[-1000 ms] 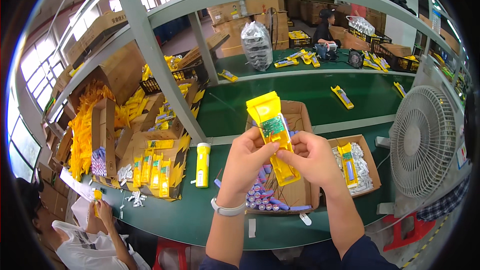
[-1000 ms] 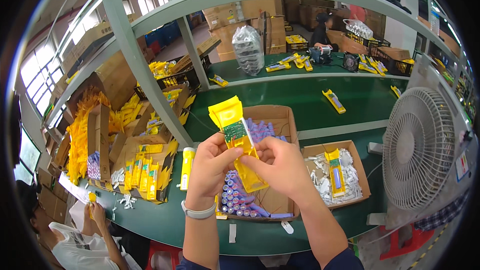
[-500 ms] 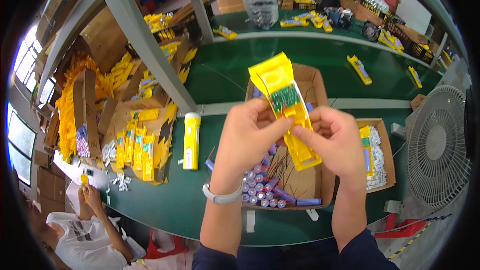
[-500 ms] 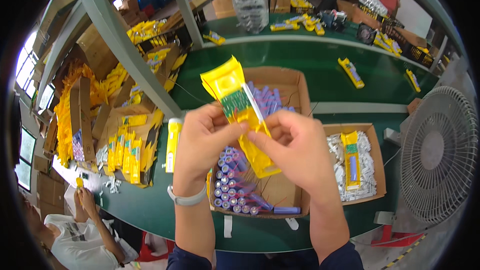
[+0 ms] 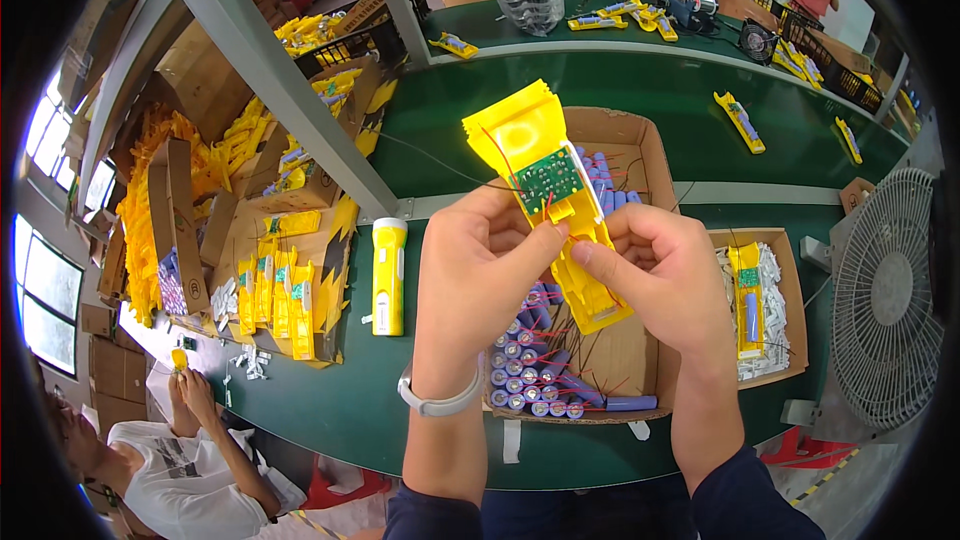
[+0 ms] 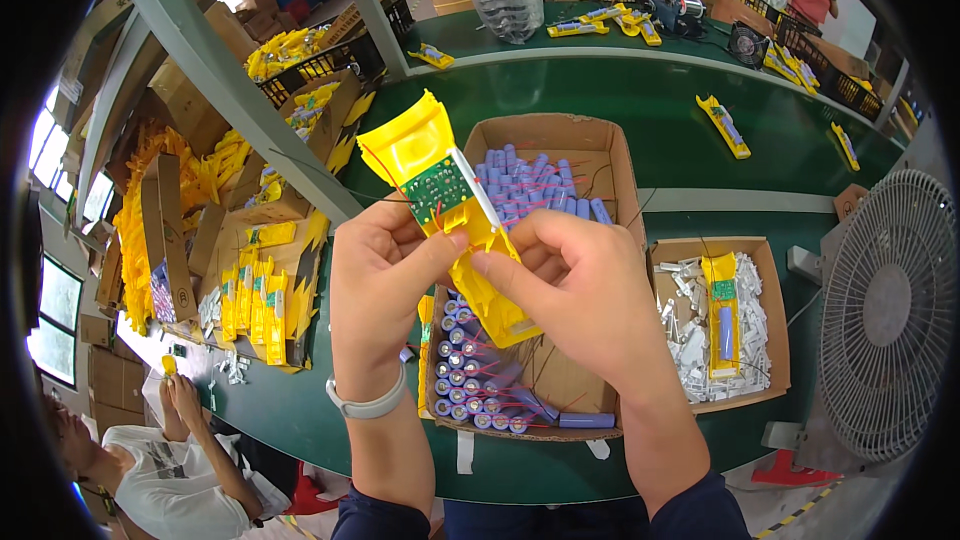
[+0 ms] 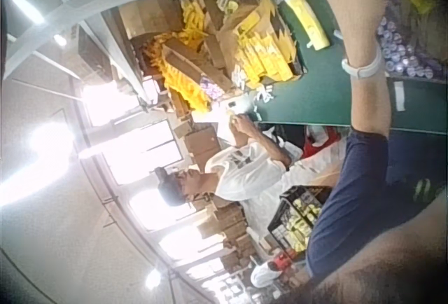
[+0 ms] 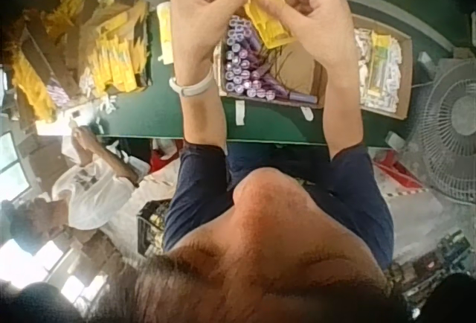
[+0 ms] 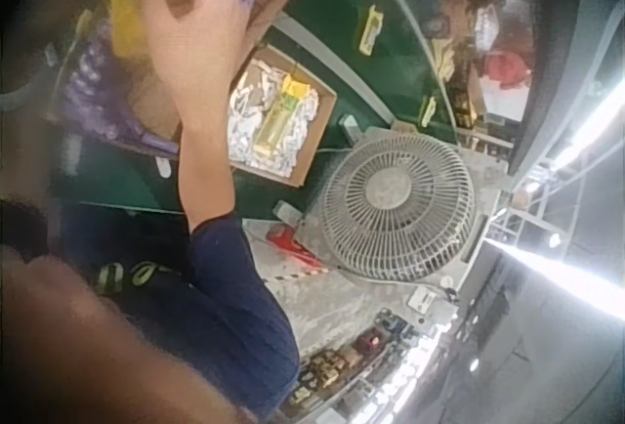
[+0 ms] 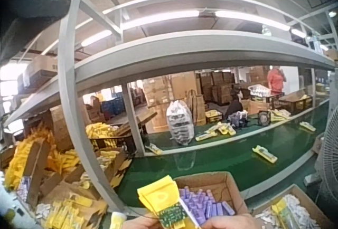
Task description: The person assembles flashlights by fitting circuit boards, batteries, and internal components into plastic flashlight casings by hand and placing the assembled flashlights onto a conveyor belt.
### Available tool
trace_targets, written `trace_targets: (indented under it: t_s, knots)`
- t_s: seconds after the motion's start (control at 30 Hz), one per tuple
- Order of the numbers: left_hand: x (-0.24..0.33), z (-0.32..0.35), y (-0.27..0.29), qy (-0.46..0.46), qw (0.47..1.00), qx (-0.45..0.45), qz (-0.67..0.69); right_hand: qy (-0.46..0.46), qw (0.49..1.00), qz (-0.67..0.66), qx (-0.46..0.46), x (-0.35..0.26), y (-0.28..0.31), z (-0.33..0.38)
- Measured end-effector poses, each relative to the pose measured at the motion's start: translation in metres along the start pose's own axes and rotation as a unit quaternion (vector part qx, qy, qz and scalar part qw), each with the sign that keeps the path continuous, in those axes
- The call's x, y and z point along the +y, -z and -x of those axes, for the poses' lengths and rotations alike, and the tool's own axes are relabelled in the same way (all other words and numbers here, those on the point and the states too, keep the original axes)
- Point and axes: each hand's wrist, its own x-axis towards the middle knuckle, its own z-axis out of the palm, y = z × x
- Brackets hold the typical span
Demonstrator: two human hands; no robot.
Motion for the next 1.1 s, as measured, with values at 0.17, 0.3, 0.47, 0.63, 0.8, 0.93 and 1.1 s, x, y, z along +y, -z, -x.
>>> trace_targets:
  t_s: [0.17,0.3,0.47,0.63,0.8,0.93,1.1]
  knots:
    - [0.002,0.002,0.003,-0.017,0.999,0.023,0.041,0.153,0.977,-0.043,0.145,-0.002,-0.003,0.003]
    - [-0.001,-0.002,0.001,-0.043,0.997,0.060,0.035,0.193,0.973,0.112,0.064,-0.015,0.012,0.015]
    - [0.001,-0.003,0.006,-0.051,0.994,0.099,-0.017,0.174,0.969,0.151,0.085,-0.021,-0.003,0.017]
    - [-0.002,-0.004,0.002,-0.063,0.993,0.104,-0.013,0.190,0.950,0.226,0.099,-0.018,-0.005,0.017]
    - [-0.001,0.001,-0.004,-0.059,0.993,0.100,0.004,0.230,0.939,0.243,0.085,-0.010,-0.010,0.017]
    - [0.000,0.004,-0.007,-0.068,0.991,0.112,-0.007,0.208,0.947,0.232,0.083,-0.002,-0.014,0.016]
    - [-0.004,0.001,-0.014,-0.093,0.988,0.119,0.005,0.160,0.961,0.187,0.123,-0.005,-0.004,0.017]
